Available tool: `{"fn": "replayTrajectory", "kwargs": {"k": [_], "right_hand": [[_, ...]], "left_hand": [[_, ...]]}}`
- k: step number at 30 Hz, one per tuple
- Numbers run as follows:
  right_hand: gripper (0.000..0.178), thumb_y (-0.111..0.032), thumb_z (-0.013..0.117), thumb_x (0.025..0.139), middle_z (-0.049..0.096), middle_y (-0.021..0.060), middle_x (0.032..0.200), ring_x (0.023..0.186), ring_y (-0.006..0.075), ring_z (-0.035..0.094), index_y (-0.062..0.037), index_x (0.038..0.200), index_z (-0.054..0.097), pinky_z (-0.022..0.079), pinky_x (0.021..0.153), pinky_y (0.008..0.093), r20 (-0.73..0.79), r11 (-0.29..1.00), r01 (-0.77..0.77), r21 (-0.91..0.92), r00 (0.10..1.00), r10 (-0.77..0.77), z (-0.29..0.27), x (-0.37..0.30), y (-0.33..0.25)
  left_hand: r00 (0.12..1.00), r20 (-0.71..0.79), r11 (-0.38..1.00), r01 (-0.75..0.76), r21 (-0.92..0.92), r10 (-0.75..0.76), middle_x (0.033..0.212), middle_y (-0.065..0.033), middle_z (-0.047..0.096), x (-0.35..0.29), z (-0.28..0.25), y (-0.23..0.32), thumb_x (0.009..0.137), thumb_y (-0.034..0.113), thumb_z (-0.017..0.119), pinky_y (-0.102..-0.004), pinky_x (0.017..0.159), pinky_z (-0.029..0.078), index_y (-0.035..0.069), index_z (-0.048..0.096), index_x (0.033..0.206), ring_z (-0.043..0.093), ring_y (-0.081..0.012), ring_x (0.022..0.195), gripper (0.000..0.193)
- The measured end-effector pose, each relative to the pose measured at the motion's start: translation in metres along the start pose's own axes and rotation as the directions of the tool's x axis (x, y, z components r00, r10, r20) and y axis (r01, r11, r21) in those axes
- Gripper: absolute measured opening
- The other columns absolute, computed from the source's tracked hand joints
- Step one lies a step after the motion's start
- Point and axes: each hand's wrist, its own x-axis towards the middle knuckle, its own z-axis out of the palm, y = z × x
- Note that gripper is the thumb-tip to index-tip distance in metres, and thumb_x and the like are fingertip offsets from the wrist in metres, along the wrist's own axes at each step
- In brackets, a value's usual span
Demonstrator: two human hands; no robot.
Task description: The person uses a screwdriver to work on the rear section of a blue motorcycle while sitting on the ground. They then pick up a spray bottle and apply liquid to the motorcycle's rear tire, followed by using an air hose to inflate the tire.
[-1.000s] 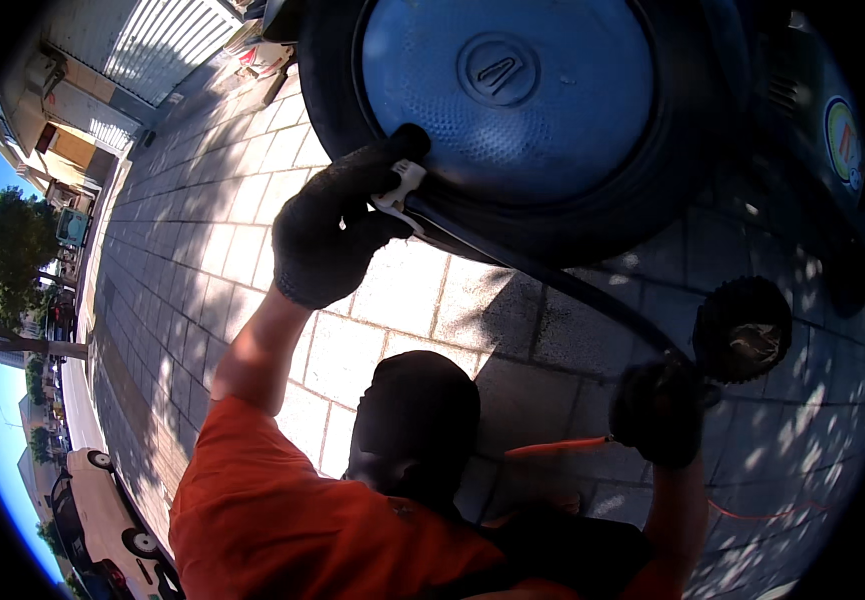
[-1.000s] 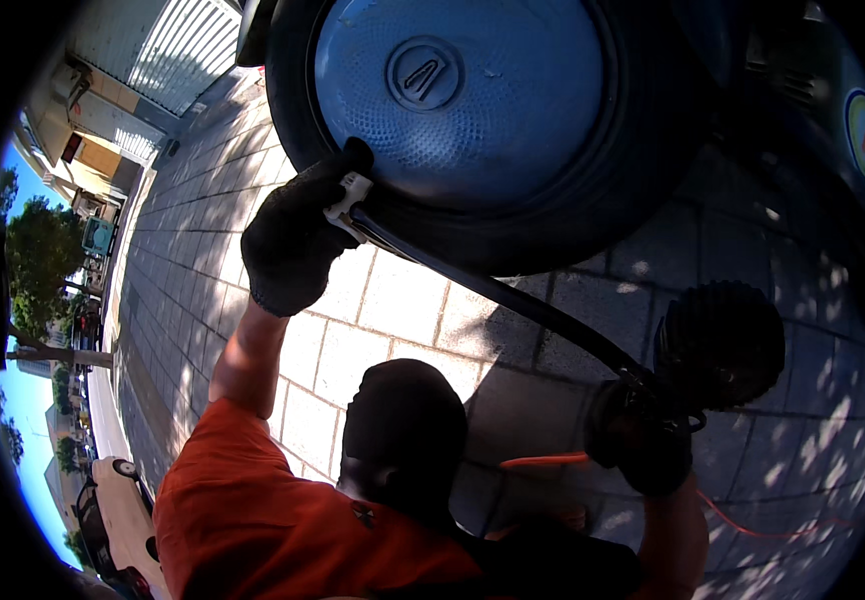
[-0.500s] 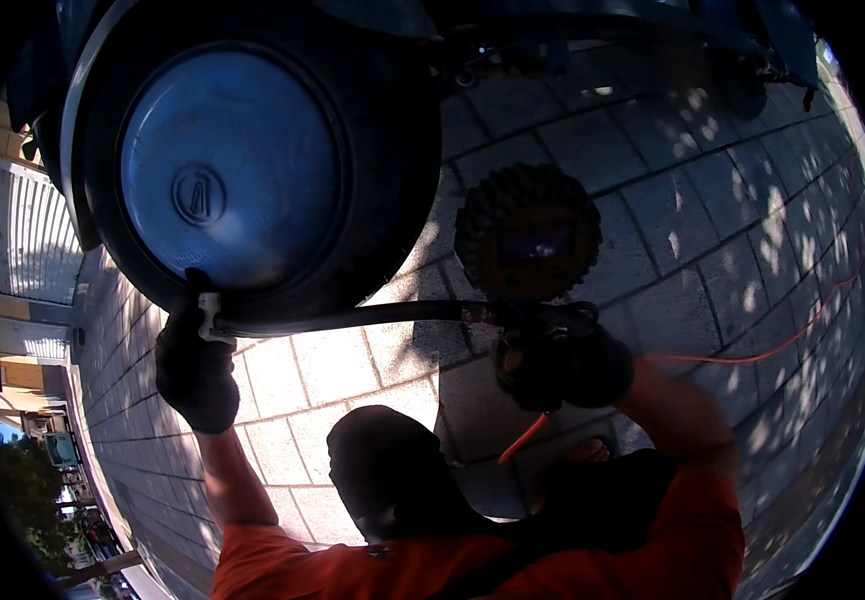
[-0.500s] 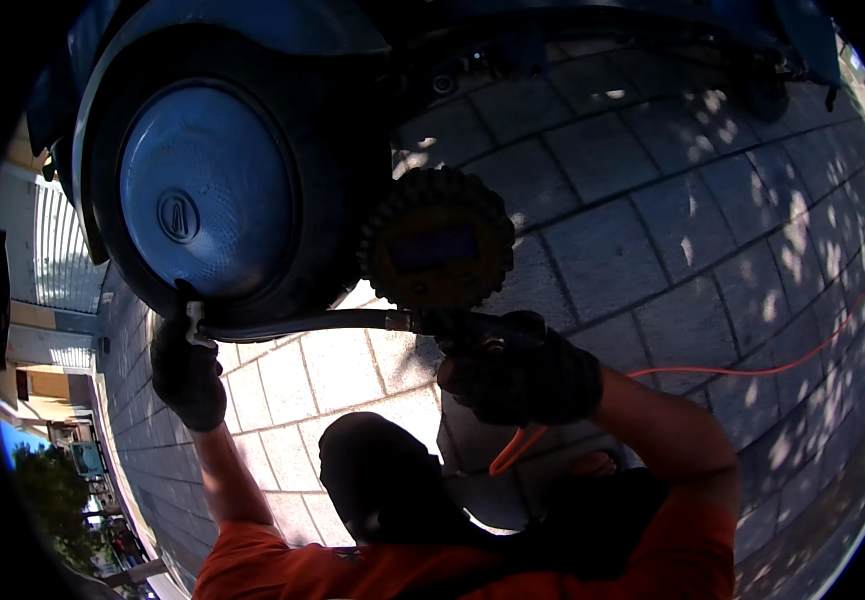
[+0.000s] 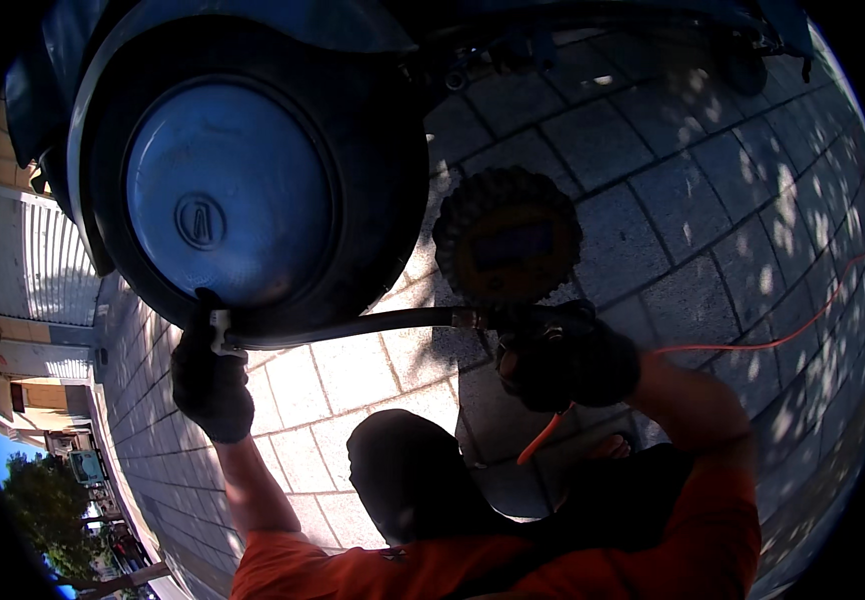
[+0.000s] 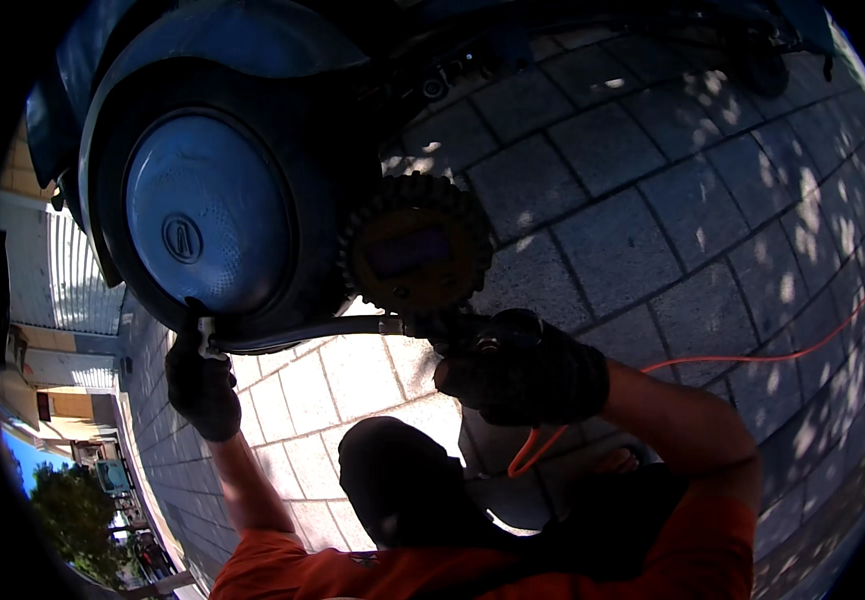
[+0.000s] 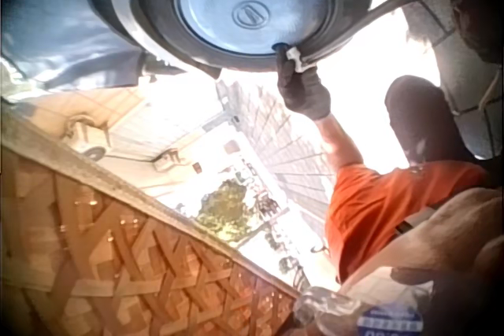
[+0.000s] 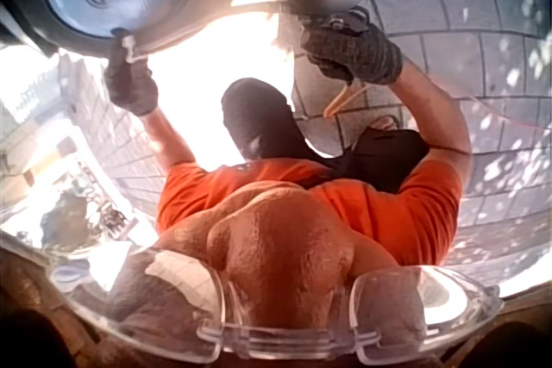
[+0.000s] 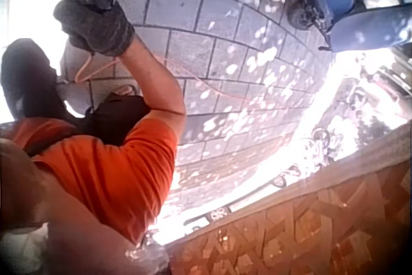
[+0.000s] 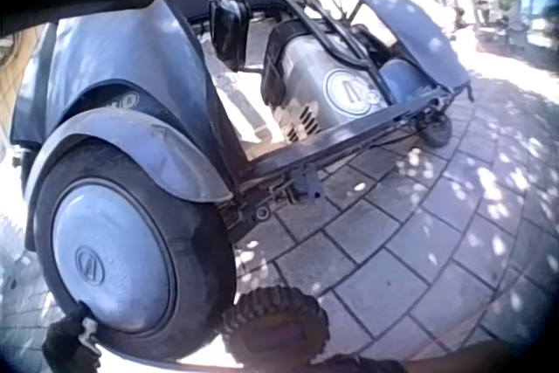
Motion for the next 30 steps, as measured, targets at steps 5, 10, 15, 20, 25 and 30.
{"fn": "replayTrajectory", "kwargs": {"k": [5,10,15,20,25,30], "right_hand": [[0.024,-0.022,0.057,0.104,0.059,0.0052,0.086,0.064,0.0115,0.056,-0.0100,0.125,0.057,0.045,0.054,0.0248,-0.143,0.989,0.052,-0.141,0.987,-0.072,0.056,0.014,-0.013],[0.017,-0.015,0.063,0.101,0.060,0.0022,0.082,0.063,0.0093,0.055,-0.0090,0.117,0.063,0.045,0.056,0.0256,-0.220,0.737,0.108,-0.667,0.917,-0.334,0.080,0.015,-0.013],[0.021,-0.020,0.065,0.100,0.059,0.0006,0.080,0.063,0.0081,0.054,-0.0099,0.118,0.063,0.044,0.056,0.0250,-0.267,0.841,0.030,-0.540,0.942,-0.205,0.081,0.016,-0.022],[0.031,-0.027,0.071,0.097,0.067,-0.0012,0.078,0.071,0.0054,0.063,-0.0069,0.121,0.067,0.053,0.063,0.0238,-0.283,0.932,0.024,-0.362,0.949,-0.135,0.064,0.015,-0.019],[0.033,-0.030,0.071,0.097,0.068,-0.0016,0.079,0.070,0.0075,0.063,-0.0078,0.122,0.067,0.055,0.064,0.0244,-0.329,0.859,0.007,-0.512,0.922,-0.204,0.071,0.015,-0.021],[0.034,-0.025,0.072,0.096,0.066,-0.0030,0.078,0.067,0.0054,0.061,-0.0099,0.126,0.065,0.053,0.062,0.0241,-0.286,0.818,0.056,-0.573,0.921,-0.263,0.071,0.014,-0.017]], "left_hand": [[0.999,0.002,0.996,0.051,-0.075,-0.051,0.115,-0.0171,0.073,-0.002,-0.003,-0.002,0.094,0.007,0.063,-0.0335,0.087,0.058,-0.002,0.071,0.120,0.073,-0.0257,0.097,0.029],[0.999,0.008,0.998,0.047,-0.045,-0.047,0.118,-0.0177,0.073,-0.001,-0.002,0.000,0.095,0.007,0.061,-0.0330,0.088,0.057,-0.003,0.070,0.122,0.073,-0.0247,0.098,0.030],[0.999,-0.022,0.997,0.030,-0.077,-0.032,0.117,-0.0163,0.073,0.003,0.003,0.007,0.096,0.008,0.061,-0.0326,0.086,0.058,-0.003,0.070,0.121,0.073,-0.0236,0.096,0.029],[0.999,-0.013,0.997,0.051,-0.061,-0.052,0.120,-0.0158,0.073,0.000,0.001,0.000,0.096,0.007,0.060,-0.0324,0.086,0.058,-0.002,0.070,0.122,0.073,-0.0241,0.097,0.030],[1.000,-0.011,0.998,0.007,-0.062,-0.008,0.122,-0.0165,0.072,0.005,0.002,0.010,0.096,0.008,0.062,-0.0337,0.091,0.057,-0.002,0.069,0.124,0.072,-0.0270,0.102,0.030],[1.000,-0.008,0.999,-0.018,-0.036,0.018,0.124,-0.0165,0.071,0.007,0.003,0.014,0.097,0.009,0.062,-0.0355,0.096,0.056,-0.001,0.069,0.125,0.071,-0.0288,0.108,0.030]]}}
